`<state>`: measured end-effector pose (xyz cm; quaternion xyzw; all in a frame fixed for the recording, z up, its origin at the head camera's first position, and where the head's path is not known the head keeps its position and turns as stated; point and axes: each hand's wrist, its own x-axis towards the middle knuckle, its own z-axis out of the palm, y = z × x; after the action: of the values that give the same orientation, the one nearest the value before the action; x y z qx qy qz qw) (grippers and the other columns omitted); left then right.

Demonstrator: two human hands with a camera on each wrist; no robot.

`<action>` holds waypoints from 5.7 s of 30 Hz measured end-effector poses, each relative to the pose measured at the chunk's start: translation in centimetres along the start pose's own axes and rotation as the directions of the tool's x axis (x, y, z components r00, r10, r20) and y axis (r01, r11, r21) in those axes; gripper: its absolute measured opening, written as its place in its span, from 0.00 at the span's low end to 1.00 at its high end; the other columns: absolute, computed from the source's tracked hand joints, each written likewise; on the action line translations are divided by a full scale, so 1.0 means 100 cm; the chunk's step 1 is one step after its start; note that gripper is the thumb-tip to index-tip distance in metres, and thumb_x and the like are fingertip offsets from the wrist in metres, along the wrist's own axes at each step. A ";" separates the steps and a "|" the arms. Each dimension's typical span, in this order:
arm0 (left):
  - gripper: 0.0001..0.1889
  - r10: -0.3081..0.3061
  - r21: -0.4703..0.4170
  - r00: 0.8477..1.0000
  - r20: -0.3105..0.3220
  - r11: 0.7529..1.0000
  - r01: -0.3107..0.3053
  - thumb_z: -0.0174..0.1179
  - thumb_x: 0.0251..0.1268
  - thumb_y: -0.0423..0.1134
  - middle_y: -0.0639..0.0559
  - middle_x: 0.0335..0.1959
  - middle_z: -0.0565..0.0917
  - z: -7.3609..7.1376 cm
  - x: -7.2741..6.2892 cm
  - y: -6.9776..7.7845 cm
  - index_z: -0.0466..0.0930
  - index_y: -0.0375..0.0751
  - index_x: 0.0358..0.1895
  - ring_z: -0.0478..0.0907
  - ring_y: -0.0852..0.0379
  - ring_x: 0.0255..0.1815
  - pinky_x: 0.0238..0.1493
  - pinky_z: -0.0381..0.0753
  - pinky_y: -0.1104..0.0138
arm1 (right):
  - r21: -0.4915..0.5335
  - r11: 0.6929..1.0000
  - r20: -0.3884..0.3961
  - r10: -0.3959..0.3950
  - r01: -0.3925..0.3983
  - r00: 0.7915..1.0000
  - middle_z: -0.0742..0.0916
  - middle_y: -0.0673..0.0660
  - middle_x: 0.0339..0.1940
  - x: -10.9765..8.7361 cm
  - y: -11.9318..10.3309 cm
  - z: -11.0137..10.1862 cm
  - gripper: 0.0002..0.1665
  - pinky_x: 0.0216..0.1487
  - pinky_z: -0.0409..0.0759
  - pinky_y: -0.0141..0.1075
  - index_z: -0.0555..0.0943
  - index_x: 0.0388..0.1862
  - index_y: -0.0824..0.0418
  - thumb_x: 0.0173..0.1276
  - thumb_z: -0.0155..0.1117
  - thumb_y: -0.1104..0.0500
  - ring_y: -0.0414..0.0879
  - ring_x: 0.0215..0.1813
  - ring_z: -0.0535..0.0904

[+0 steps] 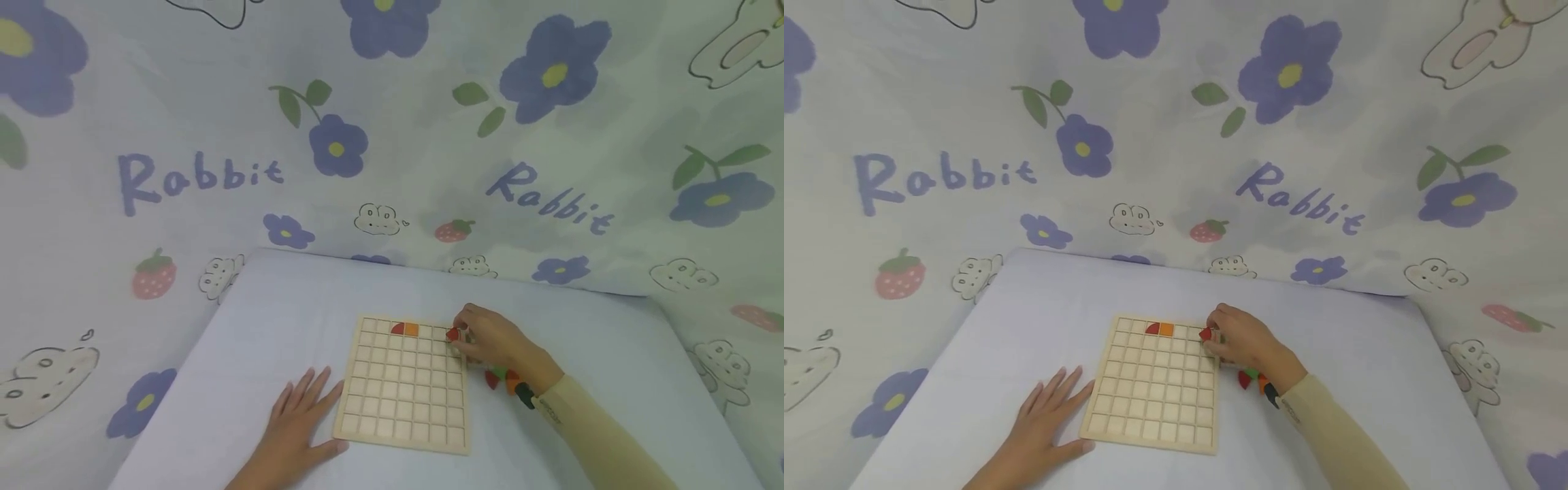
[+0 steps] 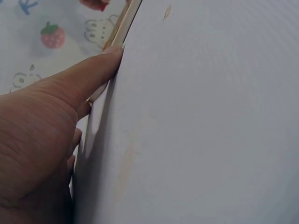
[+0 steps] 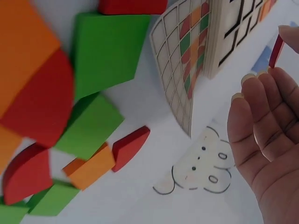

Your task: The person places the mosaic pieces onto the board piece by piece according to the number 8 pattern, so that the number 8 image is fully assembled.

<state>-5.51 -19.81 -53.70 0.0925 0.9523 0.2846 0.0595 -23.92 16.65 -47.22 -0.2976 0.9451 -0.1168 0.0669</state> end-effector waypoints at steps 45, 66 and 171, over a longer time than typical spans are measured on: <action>0.49 0.081 0.038 0.993 -0.087 0.996 -0.078 0.69 0.57 0.69 0.47 0.85 0.58 0.003 -0.004 -0.003 0.69 0.49 0.79 0.46 0.41 0.85 0.82 0.27 0.54 | 0.036 0.993 0.155 -0.113 0.108 0.982 0.81 0.42 0.35 0.063 -0.025 0.019 0.10 0.44 0.80 0.37 0.87 0.44 0.55 0.70 0.74 0.51 0.40 0.38 0.74; 0.50 -0.002 0.011 1.000 0.017 1.000 0.002 0.70 0.57 0.68 0.54 0.87 0.51 0.001 0.000 -0.003 0.65 0.51 0.81 0.38 0.46 0.87 0.82 0.31 0.46 | 0.051 0.997 0.090 -0.055 0.050 0.994 0.76 0.45 0.32 0.063 -0.035 0.025 0.08 0.39 0.75 0.38 0.83 0.41 0.53 0.70 0.71 0.53 0.42 0.37 0.72; 0.51 0.111 0.062 0.993 -0.029 0.992 -0.109 0.74 0.56 0.63 0.46 0.86 0.53 -0.001 0.025 -0.004 0.63 0.52 0.82 0.41 0.39 0.86 0.82 0.28 0.46 | 0.207 0.914 -0.183 0.388 -0.350 0.903 0.87 0.50 0.50 -0.129 0.009 0.012 0.20 0.45 0.87 0.40 0.84 0.56 0.56 0.67 0.78 0.55 0.44 0.45 0.79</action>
<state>-8.01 -19.64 -53.97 0.1418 0.9548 0.2599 0.0252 -13.68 24.63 -47.87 -0.0912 0.9725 -0.2142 0.0075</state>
